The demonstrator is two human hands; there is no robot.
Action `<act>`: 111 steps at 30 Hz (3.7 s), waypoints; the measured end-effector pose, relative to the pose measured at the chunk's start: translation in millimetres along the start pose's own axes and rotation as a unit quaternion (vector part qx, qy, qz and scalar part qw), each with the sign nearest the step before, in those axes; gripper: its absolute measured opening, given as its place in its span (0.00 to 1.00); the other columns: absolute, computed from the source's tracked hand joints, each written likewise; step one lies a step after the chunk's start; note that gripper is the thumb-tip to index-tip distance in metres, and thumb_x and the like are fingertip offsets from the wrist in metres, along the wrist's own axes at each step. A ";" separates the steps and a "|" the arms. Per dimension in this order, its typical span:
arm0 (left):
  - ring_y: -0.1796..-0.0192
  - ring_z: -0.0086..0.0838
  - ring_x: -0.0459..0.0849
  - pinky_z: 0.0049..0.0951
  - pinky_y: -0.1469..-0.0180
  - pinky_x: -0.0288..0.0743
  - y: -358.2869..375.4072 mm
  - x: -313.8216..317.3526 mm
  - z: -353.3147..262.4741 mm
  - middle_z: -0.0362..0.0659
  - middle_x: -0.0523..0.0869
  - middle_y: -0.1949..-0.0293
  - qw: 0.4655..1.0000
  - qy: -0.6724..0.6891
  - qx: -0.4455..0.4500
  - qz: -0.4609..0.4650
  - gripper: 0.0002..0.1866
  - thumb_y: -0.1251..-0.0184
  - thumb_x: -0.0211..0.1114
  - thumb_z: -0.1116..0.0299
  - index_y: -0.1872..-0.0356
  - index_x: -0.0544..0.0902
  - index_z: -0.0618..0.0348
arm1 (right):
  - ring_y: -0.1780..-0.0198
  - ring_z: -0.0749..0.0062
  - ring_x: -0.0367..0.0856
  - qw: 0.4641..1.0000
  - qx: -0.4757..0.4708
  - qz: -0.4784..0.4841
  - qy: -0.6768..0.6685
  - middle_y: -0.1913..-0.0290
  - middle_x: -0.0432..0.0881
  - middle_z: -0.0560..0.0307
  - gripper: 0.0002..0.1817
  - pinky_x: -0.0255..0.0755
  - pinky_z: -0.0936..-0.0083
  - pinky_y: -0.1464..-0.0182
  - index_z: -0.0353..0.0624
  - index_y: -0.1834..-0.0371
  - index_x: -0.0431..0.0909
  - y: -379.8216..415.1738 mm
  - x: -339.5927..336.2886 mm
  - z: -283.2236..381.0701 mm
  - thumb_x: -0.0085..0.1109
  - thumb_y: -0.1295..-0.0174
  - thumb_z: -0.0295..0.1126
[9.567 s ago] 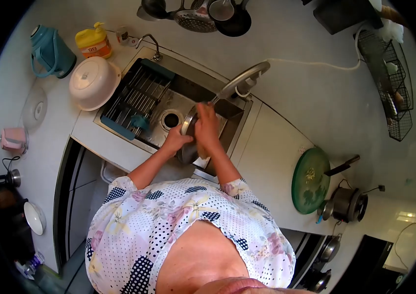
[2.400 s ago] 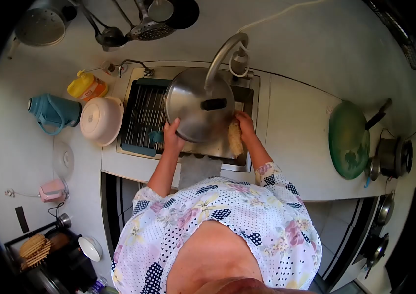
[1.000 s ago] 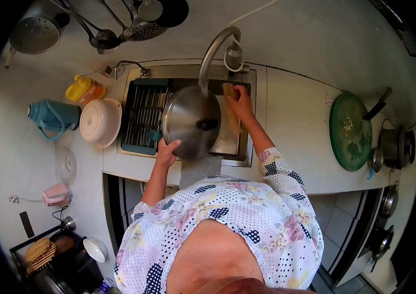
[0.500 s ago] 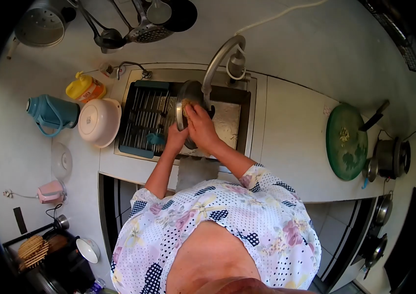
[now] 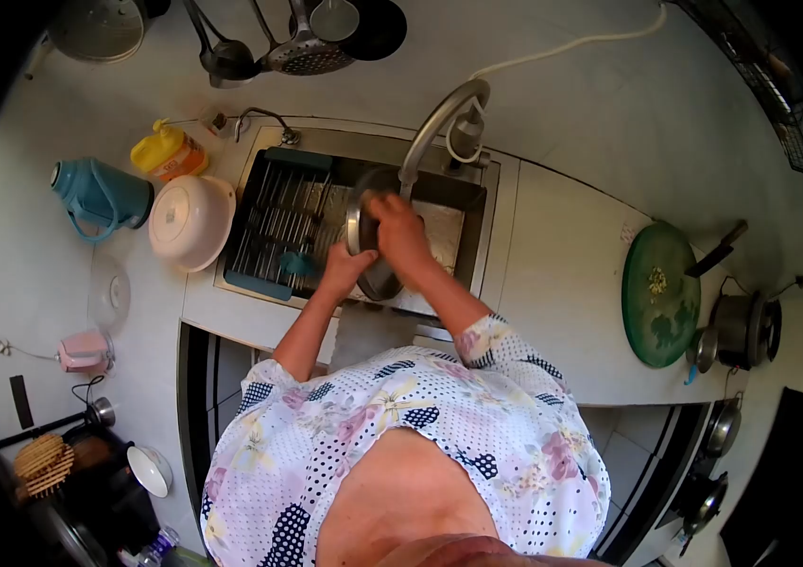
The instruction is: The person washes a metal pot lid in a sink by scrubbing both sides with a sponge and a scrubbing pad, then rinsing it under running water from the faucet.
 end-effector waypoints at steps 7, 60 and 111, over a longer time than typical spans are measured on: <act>0.61 0.24 0.79 0.26 0.55 0.73 42.7 1.9 -12.0 0.43 0.83 0.62 0.997 -0.005 0.030 0.065 0.18 0.49 0.68 0.69 0.59 0.79 0.69 | 0.56 0.58 0.79 0.920 0.287 0.177 -0.199 0.52 0.80 0.46 0.18 0.72 0.68 0.53 0.40 0.49 0.77 -43.5 -10.1 -162.3 0.48 0.43 0.26; 0.52 0.32 0.79 0.34 0.49 0.76 2.1 -4.7 56.6 0.45 0.79 0.53 0.886 0.461 -0.048 -0.026 0.18 0.36 0.60 0.65 0.48 0.72 0.60 | 0.42 0.61 0.71 0.795 0.379 0.040 -0.472 0.43 0.73 0.52 0.24 0.65 0.61 0.40 0.37 0.43 0.69 86.4 -48.0 -153.3 0.55 0.38 0.39; 0.56 0.48 0.79 0.40 0.53 0.72 -85.9 11.9 -3.3 0.55 0.80 0.55 0.937 -0.223 0.235 -0.130 0.17 0.43 0.60 0.70 0.52 0.78 0.63 | 0.55 0.75 0.76 0.784 0.296 0.075 -0.540 0.55 0.79 0.59 0.20 0.70 0.76 0.50 0.36 0.49 0.72 93.3 -50.4 -92.8 0.60 0.47 0.24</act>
Point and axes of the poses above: each hand's wrist, its own y-axis away from the middle knuckle, its own x-axis out of the palm, z = x × y, the point moved 2 cm from there along -y, towards the middle knuckle
